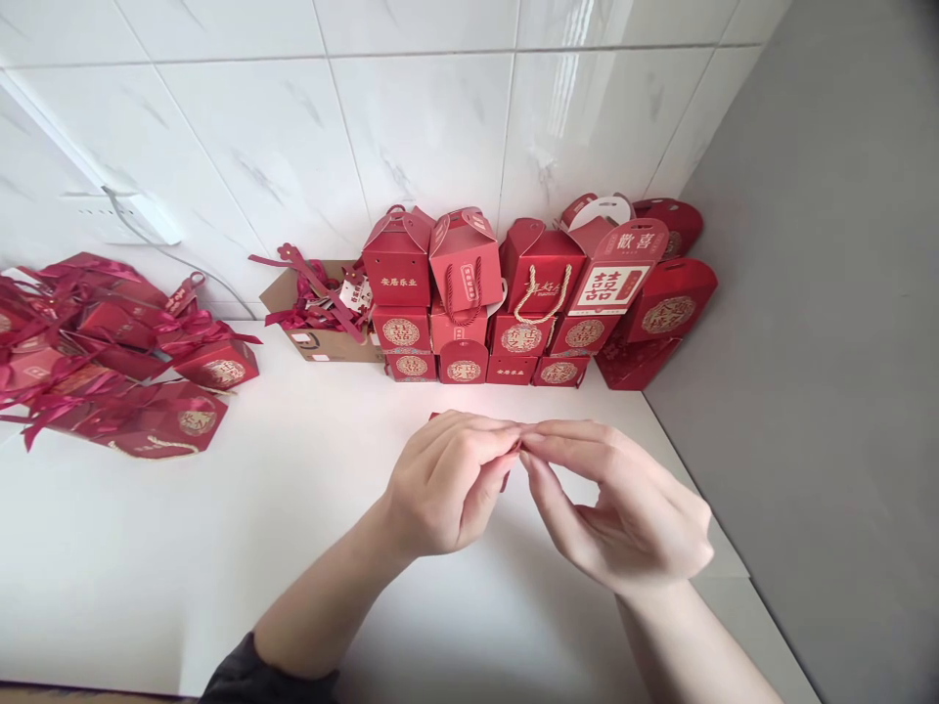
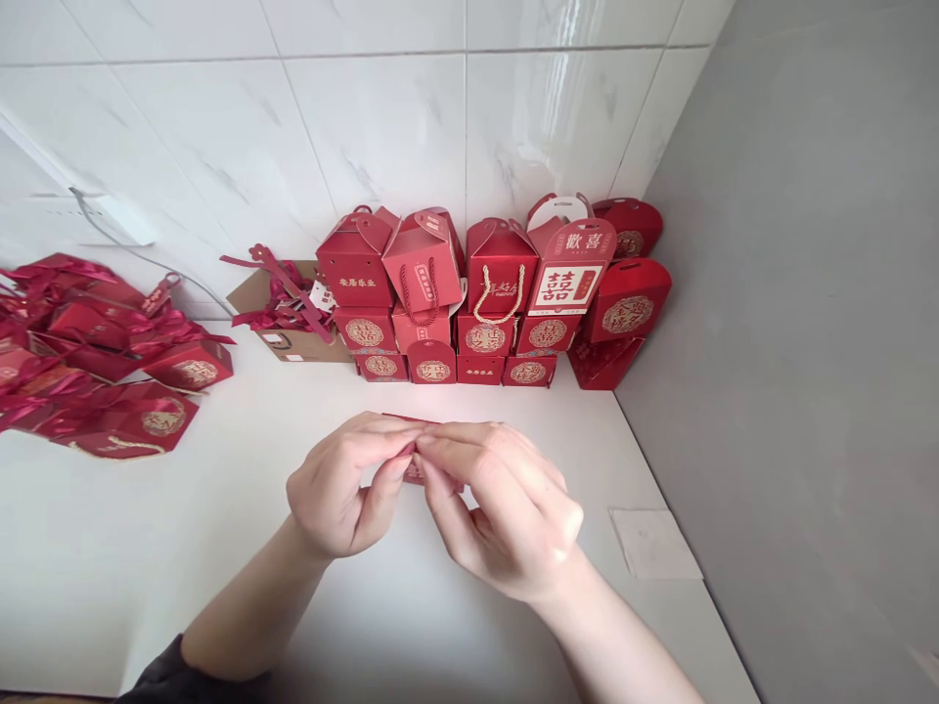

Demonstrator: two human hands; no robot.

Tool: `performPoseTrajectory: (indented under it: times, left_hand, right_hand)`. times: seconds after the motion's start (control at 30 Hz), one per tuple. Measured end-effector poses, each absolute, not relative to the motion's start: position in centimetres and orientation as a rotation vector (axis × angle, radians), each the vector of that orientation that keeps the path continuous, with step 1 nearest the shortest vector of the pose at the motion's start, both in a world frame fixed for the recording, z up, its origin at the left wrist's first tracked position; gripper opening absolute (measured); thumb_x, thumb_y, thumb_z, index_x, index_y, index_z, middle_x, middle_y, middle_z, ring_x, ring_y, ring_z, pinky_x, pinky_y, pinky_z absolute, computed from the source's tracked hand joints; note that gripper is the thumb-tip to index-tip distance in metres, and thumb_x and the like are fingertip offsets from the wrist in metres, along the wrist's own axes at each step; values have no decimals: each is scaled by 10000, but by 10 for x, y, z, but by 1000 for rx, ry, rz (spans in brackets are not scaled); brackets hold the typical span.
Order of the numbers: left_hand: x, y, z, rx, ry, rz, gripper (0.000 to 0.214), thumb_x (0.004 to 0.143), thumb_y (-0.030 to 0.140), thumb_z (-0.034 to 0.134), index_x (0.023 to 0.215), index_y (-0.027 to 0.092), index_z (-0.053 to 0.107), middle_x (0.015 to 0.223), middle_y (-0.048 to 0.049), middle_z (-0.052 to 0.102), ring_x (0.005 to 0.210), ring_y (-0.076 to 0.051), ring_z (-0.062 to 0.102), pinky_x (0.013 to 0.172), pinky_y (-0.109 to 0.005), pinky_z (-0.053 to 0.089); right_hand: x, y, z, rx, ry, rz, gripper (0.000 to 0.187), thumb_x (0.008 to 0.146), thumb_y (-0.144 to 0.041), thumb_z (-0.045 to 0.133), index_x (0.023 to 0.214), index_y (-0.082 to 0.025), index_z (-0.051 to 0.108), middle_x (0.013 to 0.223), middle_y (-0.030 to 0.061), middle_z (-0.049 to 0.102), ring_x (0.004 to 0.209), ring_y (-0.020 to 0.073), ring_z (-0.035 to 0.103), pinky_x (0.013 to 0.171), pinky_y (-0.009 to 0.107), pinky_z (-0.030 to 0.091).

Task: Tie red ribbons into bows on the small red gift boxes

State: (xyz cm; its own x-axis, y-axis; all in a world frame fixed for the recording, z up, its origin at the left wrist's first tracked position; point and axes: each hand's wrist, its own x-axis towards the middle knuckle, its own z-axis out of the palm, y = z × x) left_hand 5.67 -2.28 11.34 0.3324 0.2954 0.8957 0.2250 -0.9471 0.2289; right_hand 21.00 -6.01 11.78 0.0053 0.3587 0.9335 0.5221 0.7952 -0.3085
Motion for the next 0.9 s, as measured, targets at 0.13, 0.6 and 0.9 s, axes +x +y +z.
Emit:
performPoseTrajectory:
  times: [0.13,0.6,0.9]
  left_hand:
    - [56,-21,115,2554,482,1732,233,845,43,565,1055,137,604,797,-82,737,766,-194,712,654,-320,593]
    - [52,-31,120,2372,786,1598,263,841,40,616,1059,179,663,862,-22,770,764,-136,740,676,-196,600]
    - [45,-31,129,1909,722,1213,76,886,146,620,867,171,690,771,-18,734,708,-125,703,659,-206,582]
  right_hand:
    - [212,-60,116,-716,-1614,-119,330,753,44,684,1011,-162,691,845,59,756,765,185,729,619,296,613]
    - [214,-61,117,-670,-1635,-42,269,794,-23,651,1021,-166,683,857,72,711,761,200,677,612,333,562]
    - [228,-54,119,-750,-1633,557,342,858,-44,644,1085,-280,743,962,22,666,824,144,661,700,295,563]
